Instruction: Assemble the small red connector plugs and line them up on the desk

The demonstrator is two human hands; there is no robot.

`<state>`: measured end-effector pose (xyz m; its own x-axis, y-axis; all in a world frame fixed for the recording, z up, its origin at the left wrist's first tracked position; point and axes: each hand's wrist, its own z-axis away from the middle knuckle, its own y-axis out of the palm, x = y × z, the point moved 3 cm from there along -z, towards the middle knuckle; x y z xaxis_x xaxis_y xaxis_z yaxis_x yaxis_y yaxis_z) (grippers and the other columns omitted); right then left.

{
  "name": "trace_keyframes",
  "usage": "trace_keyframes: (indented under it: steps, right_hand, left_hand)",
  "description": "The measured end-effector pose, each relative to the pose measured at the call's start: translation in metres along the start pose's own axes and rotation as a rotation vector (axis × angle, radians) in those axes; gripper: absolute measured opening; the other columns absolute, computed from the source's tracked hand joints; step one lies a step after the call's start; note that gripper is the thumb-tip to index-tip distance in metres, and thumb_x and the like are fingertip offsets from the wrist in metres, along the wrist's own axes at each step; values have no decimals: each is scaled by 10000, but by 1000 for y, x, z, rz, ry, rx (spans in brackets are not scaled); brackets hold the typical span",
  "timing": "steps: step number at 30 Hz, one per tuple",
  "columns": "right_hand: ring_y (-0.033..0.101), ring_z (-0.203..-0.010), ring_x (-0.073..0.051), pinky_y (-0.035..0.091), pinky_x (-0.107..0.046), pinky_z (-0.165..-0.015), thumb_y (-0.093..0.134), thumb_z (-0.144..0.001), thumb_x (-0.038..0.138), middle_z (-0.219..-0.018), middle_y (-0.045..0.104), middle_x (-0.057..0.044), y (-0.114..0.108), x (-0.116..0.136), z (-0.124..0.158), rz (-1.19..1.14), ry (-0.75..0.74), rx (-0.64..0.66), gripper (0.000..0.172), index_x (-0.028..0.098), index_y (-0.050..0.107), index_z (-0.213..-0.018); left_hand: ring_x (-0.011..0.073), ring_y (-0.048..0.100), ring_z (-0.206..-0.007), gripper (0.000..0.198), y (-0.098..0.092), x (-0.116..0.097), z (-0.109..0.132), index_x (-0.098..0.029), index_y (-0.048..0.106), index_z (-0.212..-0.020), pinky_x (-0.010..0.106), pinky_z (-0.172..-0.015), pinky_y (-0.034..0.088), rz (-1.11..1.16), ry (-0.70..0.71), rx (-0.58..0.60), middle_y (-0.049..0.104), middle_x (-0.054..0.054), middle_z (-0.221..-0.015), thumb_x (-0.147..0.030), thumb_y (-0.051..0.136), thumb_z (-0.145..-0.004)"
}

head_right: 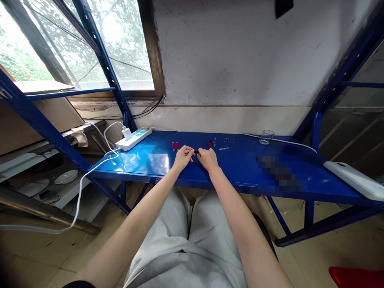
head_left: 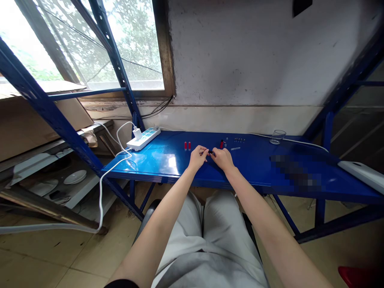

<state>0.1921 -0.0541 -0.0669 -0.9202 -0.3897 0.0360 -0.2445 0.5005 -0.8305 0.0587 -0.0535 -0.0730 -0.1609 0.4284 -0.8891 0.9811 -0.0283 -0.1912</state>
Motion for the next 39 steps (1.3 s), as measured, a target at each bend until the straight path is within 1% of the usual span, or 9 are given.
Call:
trace_keyframes:
  steps: [3, 5, 8, 12, 15, 20, 26, 31, 39]
  right_hand:
    - [548, -573, -165, 285, -273, -604, 419, -851, 241, -636, 619, -58, -1, -1, 0, -8, 43, 5, 160, 172, 537, -769]
    - [554, -580, -167, 298, -269, -595, 435, -847, 267, -650, 624, -49, -2, -1, 0, -40, 90, 0, 153, 173, 557, -848]
    - [560, -582, -166, 321, -262, -581, 443, -846, 304, -658, 624, -37, -3, -3, 0, -109, 155, -21, 203, 177, 557, -954]
    - [551, -560, -161, 339, -259, -567, 422, -853, 303, -641, 611, -30, -3, -5, 1, -162, 178, -28, 215, 178, 561, -961]
    - [539, -540, -155, 346, -260, -566, 414, -860, 302, -636, 606, -28, -3, -5, 2, -175, 168, -25, 217, 177, 564, -954]
    - [535, -537, -149, 355, -261, -576, 402, -870, 291, -628, 603, -24, -4, -4, 1, -185, 163, -7, 215, 175, 563, -952]
    - [552, -583, -152, 355, -251, -586, 416, -872, 288, -638, 605, -23, -4, -4, 1, -146, 167, 8, 204, 171, 565, -947]
    - [555, -587, -148, 359, -251, -603, 408, -879, 279, -644, 611, -20, -5, -2, 1, -148, 169, 19, 196, 174, 562, -936]
    - [552, -597, -146, 355, -254, -619, 410, -878, 276, -649, 614, -17, -7, -2, 1, -147, 180, 41, 191, 173, 565, -923]
  left_hand:
    - [99, 581, -552, 162, 0, -6, -6, -167, 538, -816, 215, -545, 459, -71, 56, 30, 645, 29, -696, -328, 522, -809]
    - [118, 593, -607, 135, -3, -14, -18, -170, 567, -801, 227, -592, 455, -172, 109, 53, 642, 27, -668, -301, 534, -800]
    - [139, 584, -630, 75, -11, -33, -48, -176, 608, -752, 251, -636, 440, -372, 187, 80, 633, 26, -662, -238, 567, -765]
    - [188, 574, -692, 60, -25, -58, -92, -174, 617, -623, 300, -731, 418, -656, 187, 151, 609, 46, -648, -168, 646, -674]
    - [227, 574, -775, 125, -32, -62, -110, -171, 590, -559, 354, -846, 369, -825, 166, 210, 591, 48, -616, -76, 645, -620]
    - [235, 569, -825, 154, -34, -47, -107, -163, 579, -574, 384, -896, 316, -1043, 129, 358, 614, 55, -635, -13, 576, -610]
    - [215, 555, -943, 240, -35, -43, -97, -160, 625, -740, 344, -872, 318, -1252, 110, 470, 674, 60, -839, 9, 523, -603]
    - [226, 551, -981, 329, -39, -40, -99, -153, 643, -826, 345, -854, 327, -1334, 109, 470, 670, 81, -948, 26, 515, -582]
    - [224, 549, -991, 294, -46, -30, -101, -175, 658, -827, 346, -883, 317, -1343, 97, 472, 677, 68, -936, -16, 550, -605]
